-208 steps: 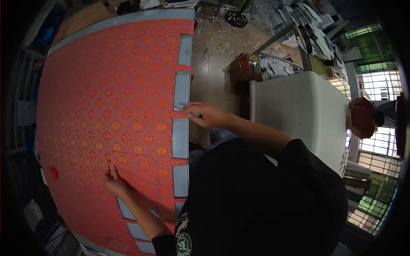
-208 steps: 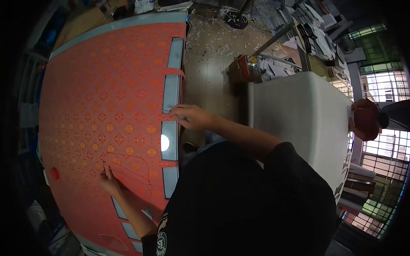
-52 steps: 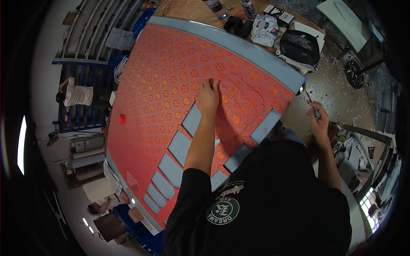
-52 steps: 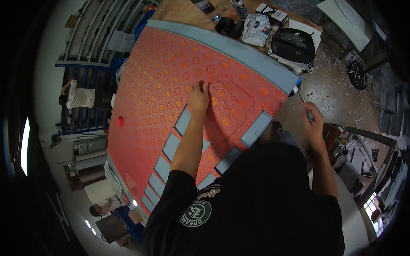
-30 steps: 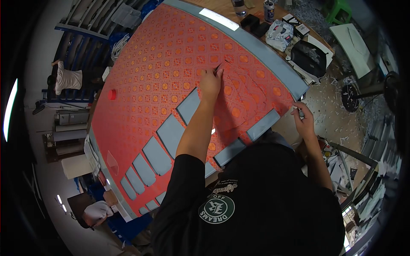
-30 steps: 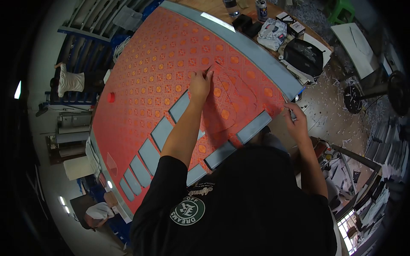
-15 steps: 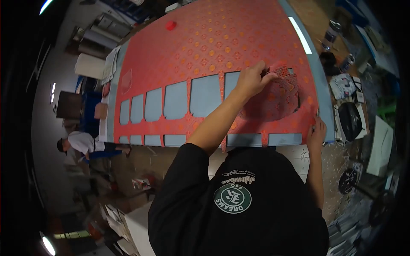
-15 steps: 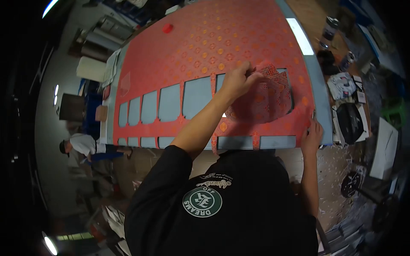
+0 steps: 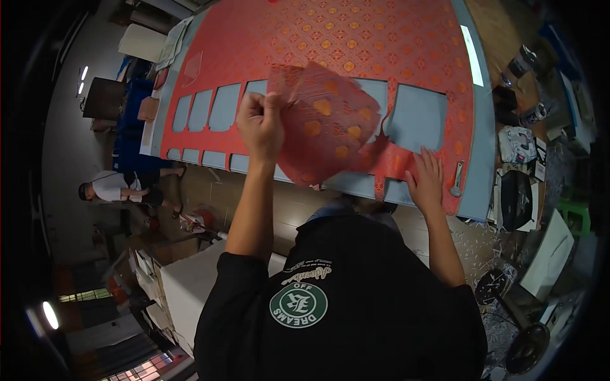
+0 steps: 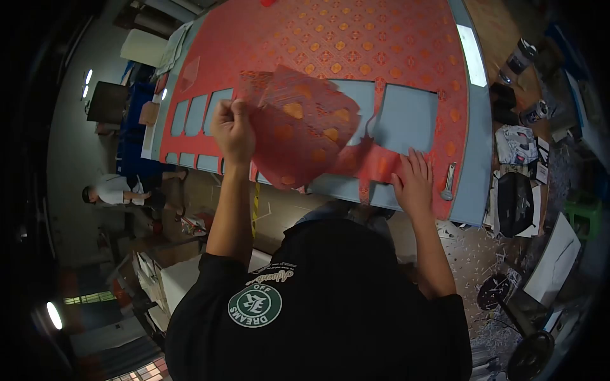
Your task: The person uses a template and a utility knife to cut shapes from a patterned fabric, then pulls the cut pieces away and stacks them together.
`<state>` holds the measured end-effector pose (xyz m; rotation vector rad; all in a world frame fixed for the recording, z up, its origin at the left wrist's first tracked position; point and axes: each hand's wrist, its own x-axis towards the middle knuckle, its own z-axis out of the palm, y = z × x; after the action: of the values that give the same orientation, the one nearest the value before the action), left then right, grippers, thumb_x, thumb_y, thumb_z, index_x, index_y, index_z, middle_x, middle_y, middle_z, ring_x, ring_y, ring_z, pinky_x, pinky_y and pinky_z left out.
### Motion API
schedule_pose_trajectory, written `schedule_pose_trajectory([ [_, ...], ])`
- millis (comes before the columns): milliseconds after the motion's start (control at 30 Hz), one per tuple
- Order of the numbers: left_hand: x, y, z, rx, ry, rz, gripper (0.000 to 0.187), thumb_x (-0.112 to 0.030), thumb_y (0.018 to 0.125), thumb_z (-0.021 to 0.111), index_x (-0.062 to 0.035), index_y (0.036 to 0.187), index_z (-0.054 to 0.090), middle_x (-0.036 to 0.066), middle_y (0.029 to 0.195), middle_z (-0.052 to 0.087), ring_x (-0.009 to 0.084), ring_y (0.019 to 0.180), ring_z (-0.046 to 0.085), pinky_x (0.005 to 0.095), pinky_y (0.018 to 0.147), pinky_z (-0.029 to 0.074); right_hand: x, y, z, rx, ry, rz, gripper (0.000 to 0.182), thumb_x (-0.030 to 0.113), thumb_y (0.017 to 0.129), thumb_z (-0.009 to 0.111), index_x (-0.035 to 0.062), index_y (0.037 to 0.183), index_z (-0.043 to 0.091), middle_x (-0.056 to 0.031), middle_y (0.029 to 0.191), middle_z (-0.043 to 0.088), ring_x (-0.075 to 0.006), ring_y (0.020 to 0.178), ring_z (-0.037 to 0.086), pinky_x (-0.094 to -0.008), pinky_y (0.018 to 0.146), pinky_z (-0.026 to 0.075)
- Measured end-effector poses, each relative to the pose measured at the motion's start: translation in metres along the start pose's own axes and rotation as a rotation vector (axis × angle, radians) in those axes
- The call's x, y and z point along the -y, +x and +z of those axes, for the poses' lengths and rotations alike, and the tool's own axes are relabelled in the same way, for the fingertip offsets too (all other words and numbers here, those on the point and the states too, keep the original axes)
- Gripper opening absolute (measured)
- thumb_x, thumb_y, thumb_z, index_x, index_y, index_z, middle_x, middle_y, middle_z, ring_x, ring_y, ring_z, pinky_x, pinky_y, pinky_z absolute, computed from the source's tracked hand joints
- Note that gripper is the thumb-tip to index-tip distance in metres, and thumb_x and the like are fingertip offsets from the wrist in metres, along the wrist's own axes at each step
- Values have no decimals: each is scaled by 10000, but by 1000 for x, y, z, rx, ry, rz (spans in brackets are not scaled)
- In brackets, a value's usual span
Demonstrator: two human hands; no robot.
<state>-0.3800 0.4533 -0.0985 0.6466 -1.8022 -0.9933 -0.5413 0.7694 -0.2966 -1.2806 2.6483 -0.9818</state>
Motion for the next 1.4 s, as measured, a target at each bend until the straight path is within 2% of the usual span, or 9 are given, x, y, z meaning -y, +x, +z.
schedule_pose_trajectory([
  [200, 0, 6, -31, 6, 17, -8, 357, -220, 1026, 703, -82, 800, 465, -72, 732, 463, 29, 658, 360, 210, 565, 318, 9, 4, -11, -44, 132, 27, 496, 168, 930, 709, 19, 1383, 572, -182, 1527, 514, -384, 1446, 437, -502, 1210, 326],
  [400, 8, 24, -31, 36, -212, -95, 343, -320, 1061, 637, -59, 863, 537, -24, 801, 579, 36, 726, 476, 225, 644, 423, 68, 19, 22, 116, 874, 18, 540, 201, 1009, 652, -12, 1472, 473, -155, 1597, 442, -287, 1465, 443, -430, 1215, 333],
  [500, 24, 38, -42, 26, -454, -359, 395, -404, 1084, 569, -39, 933, 584, 17, 872, 634, 57, 772, 537, 248, 698, 474, 117, 41, 54, 126, 1285, 86, 609, 327, 1054, 587, 3, 1533, 399, -127, 1585, 455, -267, 1458, 446, -447, 1207, 352],
  [600, 70, 39, -51, -14, -411, -549, 469, -460, 1095, 520, -7, 1009, 603, 37, 906, 640, 95, 798, 557, 281, 728, 492, 152, 62, 88, 206, 1899, 504, 715, 581, 1080, 342, 81, 1590, 330, -130, 1566, 463, -286, 1454, 442, -462, 1207, 354],
  [700, 193, 17, -75, -1, -87, -682, 522, -461, 1084, 534, 43, 997, 635, 82, 907, 676, 144, 808, 601, 340, 748, 517, 192, 87, 94, 98, 1966, 565, 634, 500, 1099, 379, 45, 1539, 404, -115, 1538, 505, -284, 1401, 503, -453, 1186, 387],
  [867, 234, -7, -108, 207, 193, -882, 576, -485, 1059, 560, 74, 978, 675, 147, 959, 725, 189, 842, 663, 358, 767, 537, 206, 86, 141, 196, 2000, 653, 536, 370, 1099, 479, 35, 1512, 411, -123, 1472, 557, -266, 1373, 530, -466, 1157, 419],
  [933, 243, -6, -123, 430, 14, -795, 491, -414, 1017, 665, 75, 1059, 654, 150, 990, 732, 208, 884, 689, 344, 809, 550, 203, 75, 165, 169, 1392, 585, 516, 166, 1013, 661, 4, 1454, 447, -131, 1436, 565, -221, 1324, 557, -408, 1112, 463],
  [1133, 237, 29, -169, 830, 87, -570, 451, -183, 885, 836, 23, 1172, 555, 130, 1037, 732, 193, 939, 704, 340, 857, 569, 245, 93, 156, 213, 933, 618, 514, -9, 974, 644, -11, 1444, 436, -147, 1342, 619, -226, 1204, 635, -371, 1044, 516],
  [1400, 177, 28, -142, 325, -380, -369, 398, -109, 964, 739, 4, 1252, 489, 137, 1171, 682, 197, 1062, 671, 337, 939, 539, 299, 142, 96, -43, 1092, 292, 471, 31, 994, 648, -19, 1425, 463, -121, 1323, 636, -172, 1193, 621, -326, 1030, 499],
])
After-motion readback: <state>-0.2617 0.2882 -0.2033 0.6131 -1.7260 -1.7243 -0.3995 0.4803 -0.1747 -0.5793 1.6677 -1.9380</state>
